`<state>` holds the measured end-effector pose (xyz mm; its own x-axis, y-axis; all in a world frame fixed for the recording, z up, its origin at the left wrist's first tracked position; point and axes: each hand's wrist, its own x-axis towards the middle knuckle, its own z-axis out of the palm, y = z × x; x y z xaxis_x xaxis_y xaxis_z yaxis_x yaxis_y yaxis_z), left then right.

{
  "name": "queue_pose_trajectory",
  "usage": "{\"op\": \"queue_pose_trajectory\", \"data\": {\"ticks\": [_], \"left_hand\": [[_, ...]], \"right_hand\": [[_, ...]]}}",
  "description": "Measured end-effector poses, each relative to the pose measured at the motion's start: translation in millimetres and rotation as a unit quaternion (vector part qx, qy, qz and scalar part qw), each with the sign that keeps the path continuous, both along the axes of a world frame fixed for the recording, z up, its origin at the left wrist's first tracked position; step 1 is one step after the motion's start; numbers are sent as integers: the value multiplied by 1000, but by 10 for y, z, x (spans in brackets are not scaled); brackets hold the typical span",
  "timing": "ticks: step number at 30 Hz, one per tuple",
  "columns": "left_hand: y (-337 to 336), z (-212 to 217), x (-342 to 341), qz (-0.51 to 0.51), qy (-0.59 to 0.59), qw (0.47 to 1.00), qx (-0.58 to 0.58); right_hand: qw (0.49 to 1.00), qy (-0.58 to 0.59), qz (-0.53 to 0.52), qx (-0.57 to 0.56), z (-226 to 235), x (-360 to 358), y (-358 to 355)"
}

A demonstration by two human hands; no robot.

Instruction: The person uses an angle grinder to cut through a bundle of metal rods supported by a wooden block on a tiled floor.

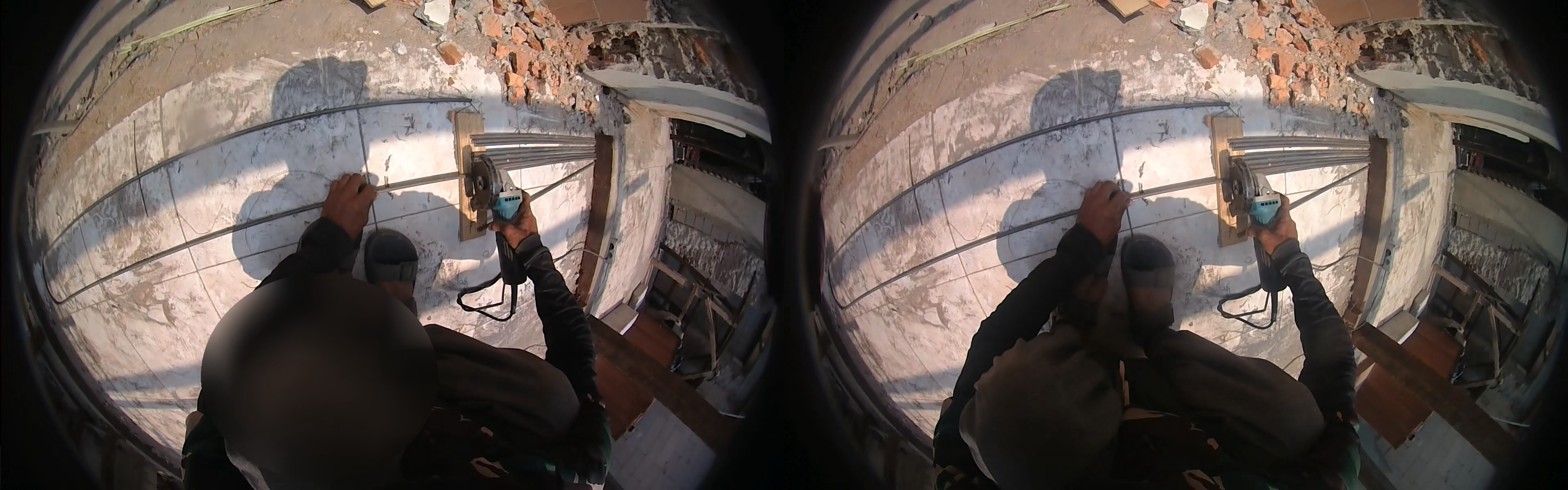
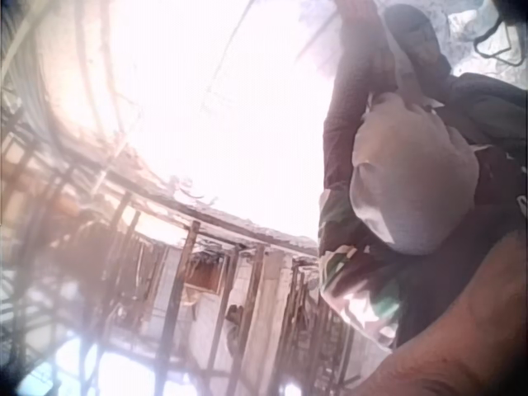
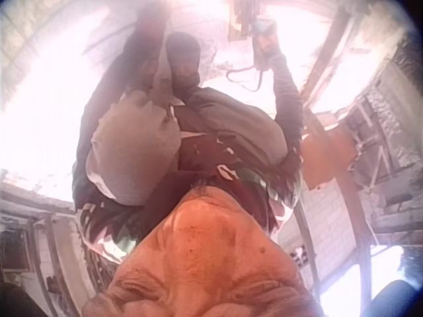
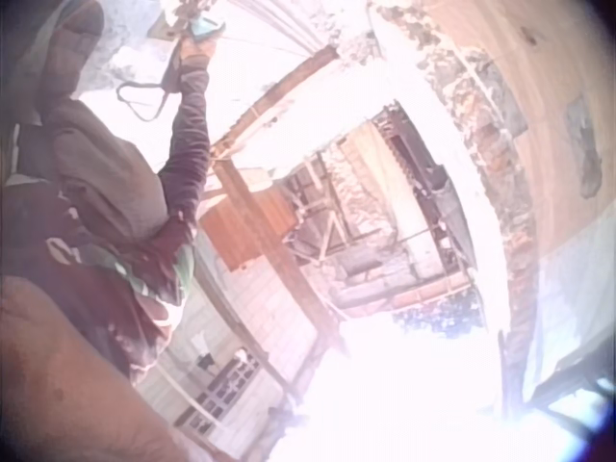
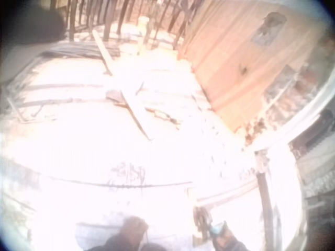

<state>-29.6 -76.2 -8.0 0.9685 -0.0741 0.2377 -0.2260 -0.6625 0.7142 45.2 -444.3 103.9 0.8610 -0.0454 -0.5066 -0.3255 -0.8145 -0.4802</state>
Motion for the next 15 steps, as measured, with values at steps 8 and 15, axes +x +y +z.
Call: {"op": "queue_pose_trajectory", "data": {"ticks": [8, 15], "left_hand": [[-3, 40, 16, 11, -4, 999, -32], [-11, 68, 7, 33, -4, 999, -27]], "right_hand": [[999, -42, 22, 6, -173, 38, -151], [999, -23, 30, -23, -38, 132, 5]]}}
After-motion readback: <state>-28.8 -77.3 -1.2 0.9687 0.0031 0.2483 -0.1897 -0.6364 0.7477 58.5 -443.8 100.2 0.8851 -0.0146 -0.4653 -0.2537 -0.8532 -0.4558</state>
